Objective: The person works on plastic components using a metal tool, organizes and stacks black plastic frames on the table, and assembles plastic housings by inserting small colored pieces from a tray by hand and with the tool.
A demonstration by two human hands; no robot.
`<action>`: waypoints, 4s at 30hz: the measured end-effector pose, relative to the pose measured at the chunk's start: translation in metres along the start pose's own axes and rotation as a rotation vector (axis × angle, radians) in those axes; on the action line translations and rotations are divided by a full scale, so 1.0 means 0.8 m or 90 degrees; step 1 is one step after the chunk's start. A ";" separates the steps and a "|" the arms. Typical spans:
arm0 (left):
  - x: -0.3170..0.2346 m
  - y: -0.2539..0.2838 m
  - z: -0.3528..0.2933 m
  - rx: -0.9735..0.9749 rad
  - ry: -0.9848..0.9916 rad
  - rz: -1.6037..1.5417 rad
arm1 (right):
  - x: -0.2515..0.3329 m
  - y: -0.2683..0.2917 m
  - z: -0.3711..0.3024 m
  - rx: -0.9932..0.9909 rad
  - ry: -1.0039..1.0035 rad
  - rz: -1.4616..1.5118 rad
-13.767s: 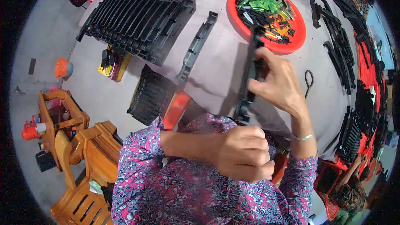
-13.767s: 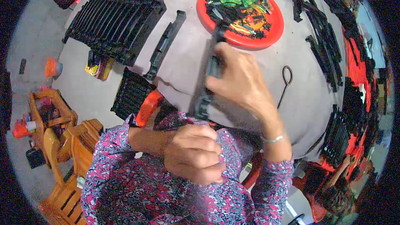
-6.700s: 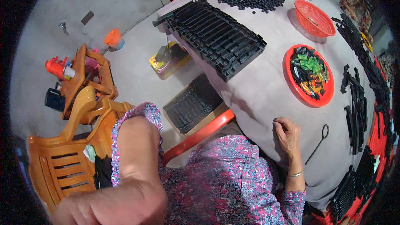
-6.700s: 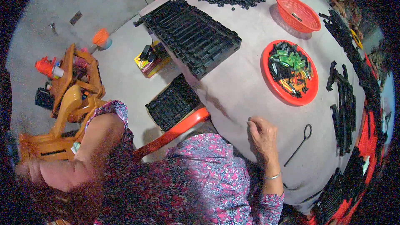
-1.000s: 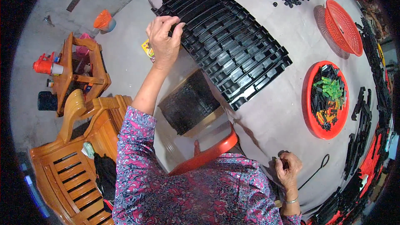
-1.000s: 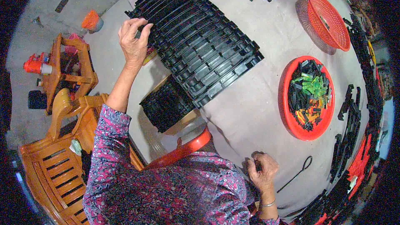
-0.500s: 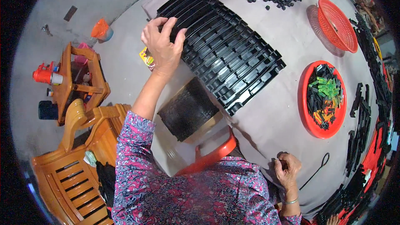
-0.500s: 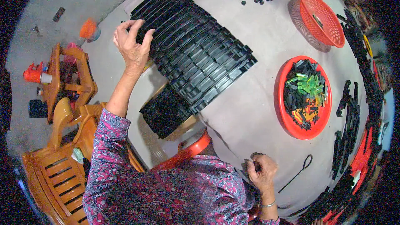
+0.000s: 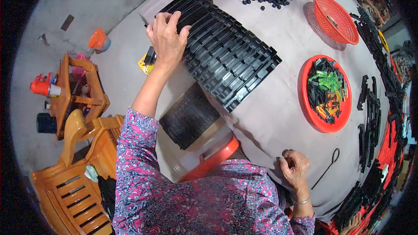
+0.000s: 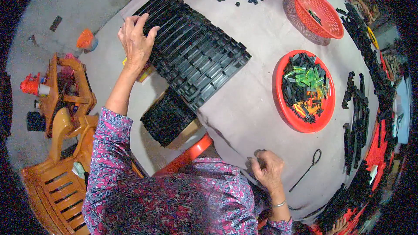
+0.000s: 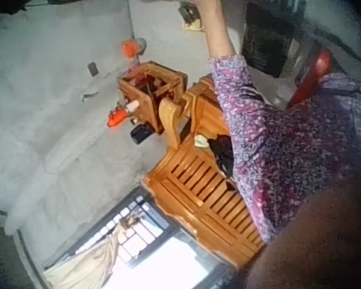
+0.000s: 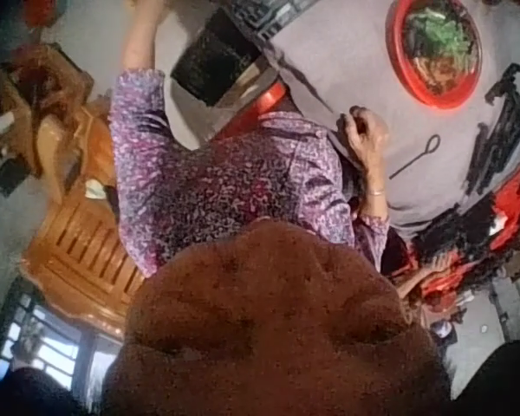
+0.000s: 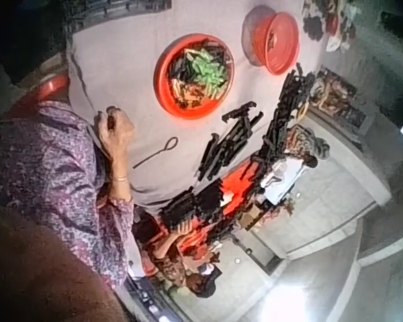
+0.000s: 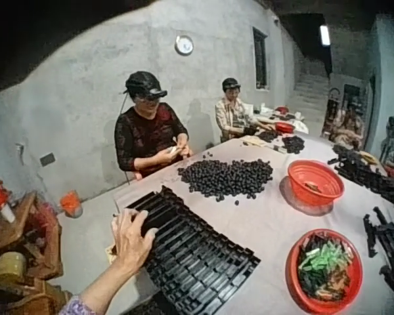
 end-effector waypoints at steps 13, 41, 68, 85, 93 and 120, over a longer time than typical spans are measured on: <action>-0.421 0.140 -0.189 0.307 -0.425 -0.810 | -0.015 -0.013 -0.012 0.019 0.009 0.020; -0.481 0.053 -0.336 0.698 -0.491 -0.873 | -0.004 0.003 -0.015 -0.066 0.034 -0.019; -0.476 0.050 -0.361 0.758 -0.471 -0.859 | -0.001 -0.002 -0.015 -0.048 0.022 0.022; -0.487 0.063 -0.311 0.684 -0.498 -0.877 | -0.012 -0.004 -0.013 -0.056 -0.017 -0.026; -0.474 0.063 -0.310 0.689 -0.418 -0.947 | -0.006 0.001 -0.010 -0.068 -0.007 -0.007; -0.481 0.089 -0.252 0.767 -0.509 -0.953 | 0.172 -0.098 -0.028 0.299 0.160 0.152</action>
Point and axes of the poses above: each hand's wrist, its own z-axis towards the middle knuckle, its own y-axis out of the back of the hand, x = y × z, the point moved 10 cm from there along z, towards the middle knuckle, and after that the axes turned 10 degrees about -y, right-handed, at the moved point
